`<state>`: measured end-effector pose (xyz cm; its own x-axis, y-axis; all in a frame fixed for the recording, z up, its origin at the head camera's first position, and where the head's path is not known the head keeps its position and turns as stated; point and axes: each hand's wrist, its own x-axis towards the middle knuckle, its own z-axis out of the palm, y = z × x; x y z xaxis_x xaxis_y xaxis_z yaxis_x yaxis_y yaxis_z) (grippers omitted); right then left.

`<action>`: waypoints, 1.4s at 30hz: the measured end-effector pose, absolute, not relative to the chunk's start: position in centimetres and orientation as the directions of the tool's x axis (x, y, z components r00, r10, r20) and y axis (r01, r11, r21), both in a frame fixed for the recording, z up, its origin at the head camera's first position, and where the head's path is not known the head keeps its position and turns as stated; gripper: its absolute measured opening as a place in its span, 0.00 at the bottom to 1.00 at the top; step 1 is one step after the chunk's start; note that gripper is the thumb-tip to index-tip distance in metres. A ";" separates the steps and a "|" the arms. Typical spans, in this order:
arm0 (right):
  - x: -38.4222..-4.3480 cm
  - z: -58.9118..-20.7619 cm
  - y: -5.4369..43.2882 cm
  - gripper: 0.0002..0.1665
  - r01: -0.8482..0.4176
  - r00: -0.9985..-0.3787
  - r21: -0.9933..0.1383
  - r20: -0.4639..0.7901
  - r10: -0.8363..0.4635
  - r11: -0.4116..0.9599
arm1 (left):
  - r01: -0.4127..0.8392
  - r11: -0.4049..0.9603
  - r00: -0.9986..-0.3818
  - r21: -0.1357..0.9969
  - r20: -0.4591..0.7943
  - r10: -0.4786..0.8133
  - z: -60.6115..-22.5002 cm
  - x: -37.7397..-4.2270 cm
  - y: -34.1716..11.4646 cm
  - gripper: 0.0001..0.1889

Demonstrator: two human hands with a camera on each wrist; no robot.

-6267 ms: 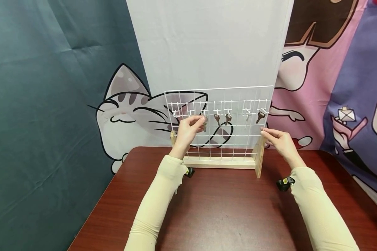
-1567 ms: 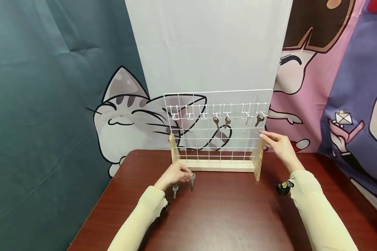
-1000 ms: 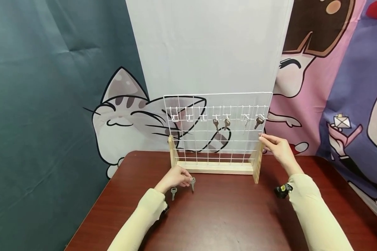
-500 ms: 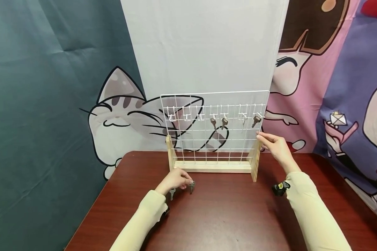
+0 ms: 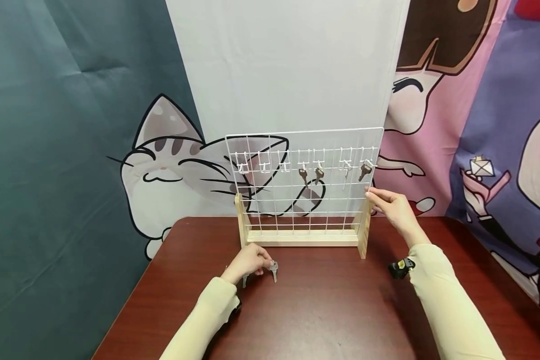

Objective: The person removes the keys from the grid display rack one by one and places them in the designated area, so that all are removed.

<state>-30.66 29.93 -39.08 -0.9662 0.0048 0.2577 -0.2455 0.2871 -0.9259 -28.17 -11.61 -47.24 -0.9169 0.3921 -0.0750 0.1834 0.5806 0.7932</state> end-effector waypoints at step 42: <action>-29.7 -37.7 29.5 0.33 -0.208 -0.977 -0.951 0.214 0.000 0.229 | 0.324 0.774 -0.914 0.544 -0.030 0.404 -47.7 -28.7 -10.1 0.06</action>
<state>-29.73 29.46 -37.74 -0.9768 0.0004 0.2143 -0.2085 0.2287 -0.9509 -28.71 -10.06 -47.70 -0.9142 0.4042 -0.0300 0.3243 0.7741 0.5437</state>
